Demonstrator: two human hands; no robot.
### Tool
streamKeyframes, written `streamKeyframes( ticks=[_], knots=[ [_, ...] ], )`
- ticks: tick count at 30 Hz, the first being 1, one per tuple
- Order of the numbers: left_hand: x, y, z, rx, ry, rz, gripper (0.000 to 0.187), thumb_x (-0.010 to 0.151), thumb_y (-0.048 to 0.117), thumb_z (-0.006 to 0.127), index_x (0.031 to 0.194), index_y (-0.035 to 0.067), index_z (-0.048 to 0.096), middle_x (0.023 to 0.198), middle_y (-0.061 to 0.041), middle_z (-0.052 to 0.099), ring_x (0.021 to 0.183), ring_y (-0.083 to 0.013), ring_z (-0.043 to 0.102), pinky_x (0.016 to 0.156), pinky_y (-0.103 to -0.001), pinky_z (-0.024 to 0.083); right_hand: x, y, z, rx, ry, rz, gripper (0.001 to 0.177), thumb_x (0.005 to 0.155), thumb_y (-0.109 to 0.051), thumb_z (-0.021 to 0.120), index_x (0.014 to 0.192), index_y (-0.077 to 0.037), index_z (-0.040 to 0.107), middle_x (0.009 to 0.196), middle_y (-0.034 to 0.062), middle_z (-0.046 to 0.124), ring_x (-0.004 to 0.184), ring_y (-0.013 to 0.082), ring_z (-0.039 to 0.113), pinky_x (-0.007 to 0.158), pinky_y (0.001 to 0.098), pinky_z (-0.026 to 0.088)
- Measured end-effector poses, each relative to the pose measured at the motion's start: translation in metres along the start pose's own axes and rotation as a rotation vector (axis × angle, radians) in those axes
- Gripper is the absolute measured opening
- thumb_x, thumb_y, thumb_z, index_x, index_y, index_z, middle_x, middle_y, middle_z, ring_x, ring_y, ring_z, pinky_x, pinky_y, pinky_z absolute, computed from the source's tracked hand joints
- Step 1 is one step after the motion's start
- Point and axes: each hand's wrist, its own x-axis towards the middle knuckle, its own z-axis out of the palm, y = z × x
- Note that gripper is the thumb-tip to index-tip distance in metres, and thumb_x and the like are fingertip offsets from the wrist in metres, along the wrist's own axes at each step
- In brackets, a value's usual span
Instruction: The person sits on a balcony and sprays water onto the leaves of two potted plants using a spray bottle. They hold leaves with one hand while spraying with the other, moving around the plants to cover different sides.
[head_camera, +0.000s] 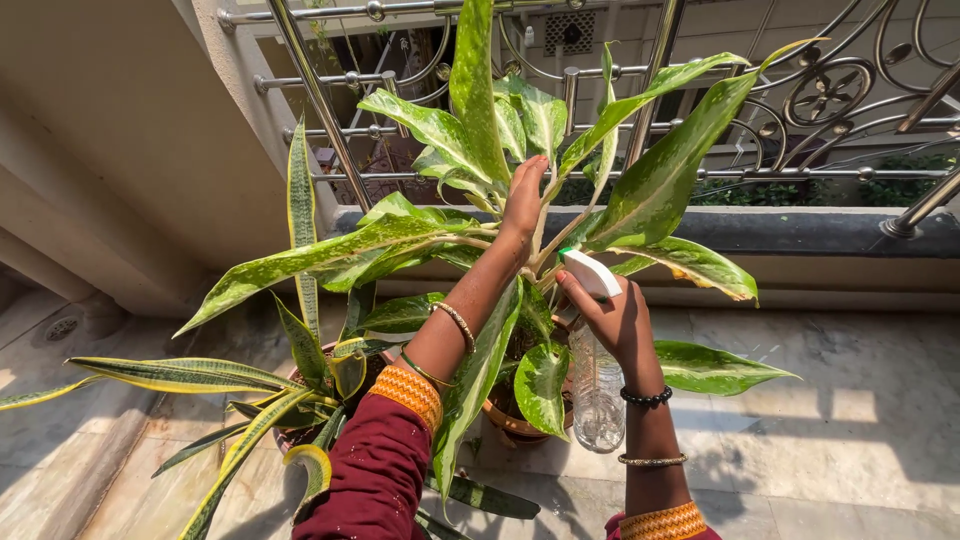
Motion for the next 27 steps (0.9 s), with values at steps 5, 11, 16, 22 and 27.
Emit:
streamKeyframes(
  ticks=[5, 11, 16, 22, 27],
  knots=[
    [0.082, -0.033, 0.001, 0.144, -0.018, -0.026, 0.069, 0.097, 0.057, 0.046, 0.140, 0.004, 0.058, 0.150, -0.013, 0.054, 0.143, -0.0250, 0.044, 0.118, -0.038, 0.028, -0.003, -0.003, -0.012, -0.012, 0.006, 0.003, 0.041, 0.091, -0.043, 0.071, 0.100, -0.004, 0.079, 0.071, 0.0066, 0.076, 0.062, 0.0131, 0.068, 0.060, 0.0300, 0.052],
    [0.157, -0.037, 0.011, 0.201, 0.000, -0.082, 0.071, 0.097, 0.053, 0.050, 0.142, -0.001, 0.053, 0.147, -0.022, 0.055, 0.136, -0.0327, 0.051, 0.117, -0.045, 0.034, -0.008, -0.005, -0.022, 0.028, 0.029, -0.046, 0.041, 0.089, -0.044, 0.071, 0.101, -0.005, 0.078, 0.073, 0.0063, 0.077, 0.064, 0.0137, 0.071, 0.061, 0.0311, 0.054],
    [0.152, -0.019, 0.013, 0.343, 0.099, -0.284, 0.089, 0.096, 0.049, 0.060, 0.156, -0.002, 0.018, 0.147, -0.025, 0.040, 0.127, -0.0331, 0.048, 0.110, -0.053, 0.038, -0.007, 0.001, -0.032, -0.028, 0.049, 0.008, 0.045, 0.086, -0.048, 0.074, 0.093, -0.003, 0.078, 0.070, 0.0109, 0.076, 0.063, 0.0196, 0.072, 0.063, 0.0343, 0.055],
    [0.133, -0.006, 0.011, 0.335, 0.075, -0.350, 0.070, 0.094, 0.046, 0.058, 0.141, 0.004, 0.028, 0.097, -0.009, 0.052, 0.077, -0.0195, 0.055, 0.074, -0.046, 0.048, -0.005, 0.001, -0.036, -0.150, 0.072, -0.032, 0.048, 0.086, -0.051, 0.073, 0.088, -0.004, 0.079, 0.068, 0.0132, 0.073, 0.061, 0.0234, 0.071, 0.062, 0.0363, 0.054],
    [0.134, -0.015, 0.015, 0.341, -0.052, -0.347, 0.042, 0.101, 0.038, 0.060, 0.102, 0.003, 0.036, 0.060, 0.006, 0.030, 0.042, -0.0107, 0.028, 0.040, -0.034, 0.023, -0.013, -0.010, -0.038, -0.052, 0.033, -0.053, 0.044, 0.088, -0.046, 0.071, 0.089, -0.003, 0.078, 0.065, 0.0102, 0.073, 0.057, 0.0200, 0.070, 0.058, 0.0338, 0.053]
  ],
)
